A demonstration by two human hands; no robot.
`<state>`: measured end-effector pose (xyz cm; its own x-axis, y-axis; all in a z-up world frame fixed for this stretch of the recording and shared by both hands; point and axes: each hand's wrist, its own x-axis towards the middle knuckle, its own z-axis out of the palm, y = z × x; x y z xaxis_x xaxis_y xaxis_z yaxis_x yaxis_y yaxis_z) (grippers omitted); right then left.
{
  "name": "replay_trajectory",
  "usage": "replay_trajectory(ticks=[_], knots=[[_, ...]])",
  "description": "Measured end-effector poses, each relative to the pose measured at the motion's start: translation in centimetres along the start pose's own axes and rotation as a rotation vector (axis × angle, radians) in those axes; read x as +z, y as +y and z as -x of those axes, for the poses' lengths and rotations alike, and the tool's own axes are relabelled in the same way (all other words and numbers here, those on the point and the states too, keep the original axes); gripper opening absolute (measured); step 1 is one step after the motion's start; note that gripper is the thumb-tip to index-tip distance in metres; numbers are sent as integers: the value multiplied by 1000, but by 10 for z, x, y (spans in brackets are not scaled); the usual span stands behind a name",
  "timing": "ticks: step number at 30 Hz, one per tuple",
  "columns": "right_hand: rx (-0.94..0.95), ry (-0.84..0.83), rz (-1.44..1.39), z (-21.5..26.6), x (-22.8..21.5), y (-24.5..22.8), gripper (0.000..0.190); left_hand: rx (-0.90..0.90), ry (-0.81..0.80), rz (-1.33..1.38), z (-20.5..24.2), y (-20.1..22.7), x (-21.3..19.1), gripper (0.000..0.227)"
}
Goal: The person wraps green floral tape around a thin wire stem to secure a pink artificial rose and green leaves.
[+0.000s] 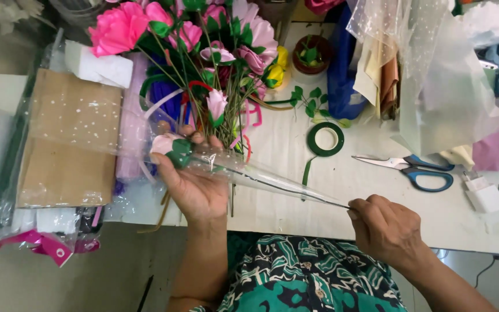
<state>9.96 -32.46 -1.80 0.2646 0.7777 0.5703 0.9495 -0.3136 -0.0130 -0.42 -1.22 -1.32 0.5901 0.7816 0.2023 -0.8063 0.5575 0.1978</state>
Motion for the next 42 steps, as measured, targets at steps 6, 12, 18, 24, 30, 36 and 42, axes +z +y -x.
replay_trajectory(ticks=[6, 12, 18, 24, 30, 36, 42], knots=[[106, -77, -176, 13, 3, 4, 7, -38, -47, 29, 5, 2, -3, 54], [675, -525, -789, 19, 3, 13, 21, -122, -79, 6, 5, 2, -7, 68], [1046, -696, -1436, 34, 21, 22, 27, -145, -239, -19, -1, -2, -11, 62], [1121, -849, -1776, 44, 36, 26, 25, -245, -314, 112, -4, 1, -23, 45], [1166, -888, -2004, 49, 44, 20, 18, -313, -328, 178, -7, -3, -31, 61], [1198, -860, -2084, 47, 45, 13, 16, -293, -370, 146, -4, -8, -30, 56], [1193, -850, -2118, 46, 45, 19, 19, -255, -373, 84, -7, -5, -25, 47]])
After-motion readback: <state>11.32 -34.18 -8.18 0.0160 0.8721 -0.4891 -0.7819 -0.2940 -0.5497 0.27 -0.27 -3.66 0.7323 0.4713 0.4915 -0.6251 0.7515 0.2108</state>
